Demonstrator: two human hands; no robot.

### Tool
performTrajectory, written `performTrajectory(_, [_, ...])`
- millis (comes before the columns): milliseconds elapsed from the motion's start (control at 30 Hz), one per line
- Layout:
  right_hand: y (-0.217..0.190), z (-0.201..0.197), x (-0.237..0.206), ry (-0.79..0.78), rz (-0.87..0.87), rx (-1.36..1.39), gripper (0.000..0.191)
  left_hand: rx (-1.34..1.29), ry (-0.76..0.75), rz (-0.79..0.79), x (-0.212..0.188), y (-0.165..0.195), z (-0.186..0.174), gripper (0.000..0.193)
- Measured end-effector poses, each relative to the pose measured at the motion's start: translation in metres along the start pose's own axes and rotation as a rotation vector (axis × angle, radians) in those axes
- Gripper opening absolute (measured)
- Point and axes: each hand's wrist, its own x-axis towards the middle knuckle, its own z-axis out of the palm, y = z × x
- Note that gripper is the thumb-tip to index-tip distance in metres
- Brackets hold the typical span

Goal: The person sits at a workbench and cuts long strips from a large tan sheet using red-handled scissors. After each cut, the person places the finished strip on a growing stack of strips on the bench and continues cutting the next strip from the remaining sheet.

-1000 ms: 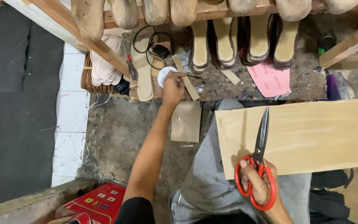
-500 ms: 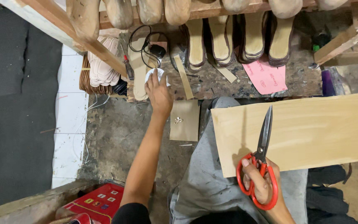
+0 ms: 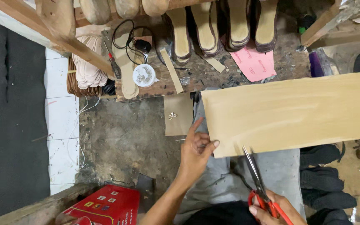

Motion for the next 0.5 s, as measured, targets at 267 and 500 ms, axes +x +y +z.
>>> performTrajectory(267, [-0.016, -0.014, -0.003, 0.354, 0.170, 0.264, 0.027, 0.771, 0.165, 0.375, 0.141, -0.028, -0.042, 0.026])
performTrajectory(500, [0.005, -0.004, 0.002, 0.590, -0.255, 0.490, 0.019, 1.324, -0.109, 0.767, 0.248, -0.064, 0.003, 0.052])
